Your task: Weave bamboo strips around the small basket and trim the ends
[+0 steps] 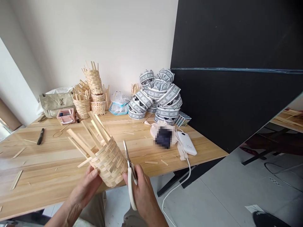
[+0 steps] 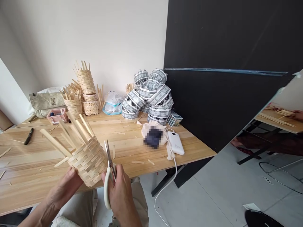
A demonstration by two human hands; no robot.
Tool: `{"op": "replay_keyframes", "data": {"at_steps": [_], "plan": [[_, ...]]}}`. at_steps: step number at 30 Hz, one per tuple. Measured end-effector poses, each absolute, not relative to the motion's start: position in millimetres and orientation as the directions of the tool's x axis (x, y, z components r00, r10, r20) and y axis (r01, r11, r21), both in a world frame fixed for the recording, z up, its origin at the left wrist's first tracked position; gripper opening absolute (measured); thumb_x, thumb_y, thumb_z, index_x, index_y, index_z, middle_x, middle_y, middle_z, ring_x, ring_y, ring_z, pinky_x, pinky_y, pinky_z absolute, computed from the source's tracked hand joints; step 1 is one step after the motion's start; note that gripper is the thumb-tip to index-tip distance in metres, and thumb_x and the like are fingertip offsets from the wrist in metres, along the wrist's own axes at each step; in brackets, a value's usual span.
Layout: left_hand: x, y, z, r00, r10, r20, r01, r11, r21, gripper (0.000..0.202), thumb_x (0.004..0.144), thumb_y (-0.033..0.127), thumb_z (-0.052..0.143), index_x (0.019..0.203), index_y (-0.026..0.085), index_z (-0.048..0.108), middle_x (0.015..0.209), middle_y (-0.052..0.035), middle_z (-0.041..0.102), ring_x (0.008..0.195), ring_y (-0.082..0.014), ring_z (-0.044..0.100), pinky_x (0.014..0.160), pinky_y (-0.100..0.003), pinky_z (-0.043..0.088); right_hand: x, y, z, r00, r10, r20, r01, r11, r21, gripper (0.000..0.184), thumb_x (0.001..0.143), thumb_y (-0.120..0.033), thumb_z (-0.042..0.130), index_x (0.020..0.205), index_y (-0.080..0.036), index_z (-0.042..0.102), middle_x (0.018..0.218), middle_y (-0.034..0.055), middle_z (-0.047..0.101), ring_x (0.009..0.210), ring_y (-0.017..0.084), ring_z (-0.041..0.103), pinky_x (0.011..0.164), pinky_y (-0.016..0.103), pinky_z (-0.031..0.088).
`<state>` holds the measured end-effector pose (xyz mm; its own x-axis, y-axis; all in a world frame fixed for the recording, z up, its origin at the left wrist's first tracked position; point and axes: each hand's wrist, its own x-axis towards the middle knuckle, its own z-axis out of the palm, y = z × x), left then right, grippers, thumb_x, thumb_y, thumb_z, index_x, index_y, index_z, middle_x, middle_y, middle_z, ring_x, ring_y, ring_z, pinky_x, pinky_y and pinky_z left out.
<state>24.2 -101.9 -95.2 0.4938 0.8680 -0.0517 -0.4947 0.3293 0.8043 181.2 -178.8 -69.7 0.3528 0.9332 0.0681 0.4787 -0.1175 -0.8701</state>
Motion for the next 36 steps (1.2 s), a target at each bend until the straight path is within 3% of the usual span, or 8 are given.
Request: {"op": "replay_keyframes", "data": {"at_steps": [6,12,17,26,36], "plan": [[17.6,-93.1,-100.8,0.511,0.859,-0.039,-0.511,0.34,0.79,0.067,0.06,0.05,0.074,0.119,0.024,0.057,0.115,-0.0094,0.063,0.118,-0.0341,0.047,0.099,-0.043,0.039,179.9,-177.3,-60.3,0.293,0.955,0.05,0.506,-0.111,-0.856,0.022,0.082,-0.043,0.045,0.075,-0.022,0.045,0.075,0.0027,0.062,0.072,0.019,0.059,0.061,0.026,0.043],[26.3,-88.7,-95.9,0.268,0.959,-0.096,-0.543,0.232,0.807,0.073,0.059,0.048,0.076,0.124,0.027,0.05,0.118,-0.0079,0.061,0.117,-0.0333,0.048,0.09,-0.041,0.047,172.3,-180.6,-80.1,0.312,0.913,0.262,0.665,-0.013,-0.746,0.018,0.081,-0.039,0.05,0.077,-0.022,0.044,0.07,0.0026,0.061,0.066,0.019,0.06,0.053,0.025,0.042],[29.9,-80.0,-87.9,0.205,0.976,-0.078,-0.569,0.184,0.802,0.066,0.057,0.048,0.076,0.114,0.021,0.057,0.11,-0.0089,0.064,0.112,-0.0322,0.052,0.09,-0.039,0.047,171.3,-184.5,-89.8,0.289,0.878,0.382,0.774,0.02,-0.632,0.013,0.08,-0.032,0.052,0.081,-0.021,0.046,0.075,0.0051,0.063,0.071,0.021,0.062,0.055,0.026,0.044],[33.4,-93.2,-87.1,0.17,0.981,-0.093,-0.534,0.172,0.828,0.058,0.056,0.046,0.077,0.105,0.022,0.057,0.106,-0.0068,0.064,0.103,-0.0297,0.057,0.085,-0.038,0.049,171.0,-181.1,-87.8,0.283,0.908,0.308,0.846,-0.085,-0.526,0.014,0.079,-0.031,0.055,0.083,-0.019,0.048,0.075,0.0056,0.064,0.071,0.023,0.063,0.058,0.028,0.044],[29.2,-92.4,-90.0,0.255,0.966,-0.044,-0.474,0.165,0.865,0.068,0.056,0.048,0.077,0.114,0.02,0.057,0.101,-0.0102,0.067,0.099,-0.0316,0.059,0.085,-0.038,0.049,172.5,-184.0,-66.5,0.284,0.955,0.083,0.796,-0.187,-0.575,0.014,0.082,-0.034,0.052,0.08,-0.021,0.048,0.08,0.0058,0.066,0.075,0.023,0.063,0.059,0.028,0.041]]}}
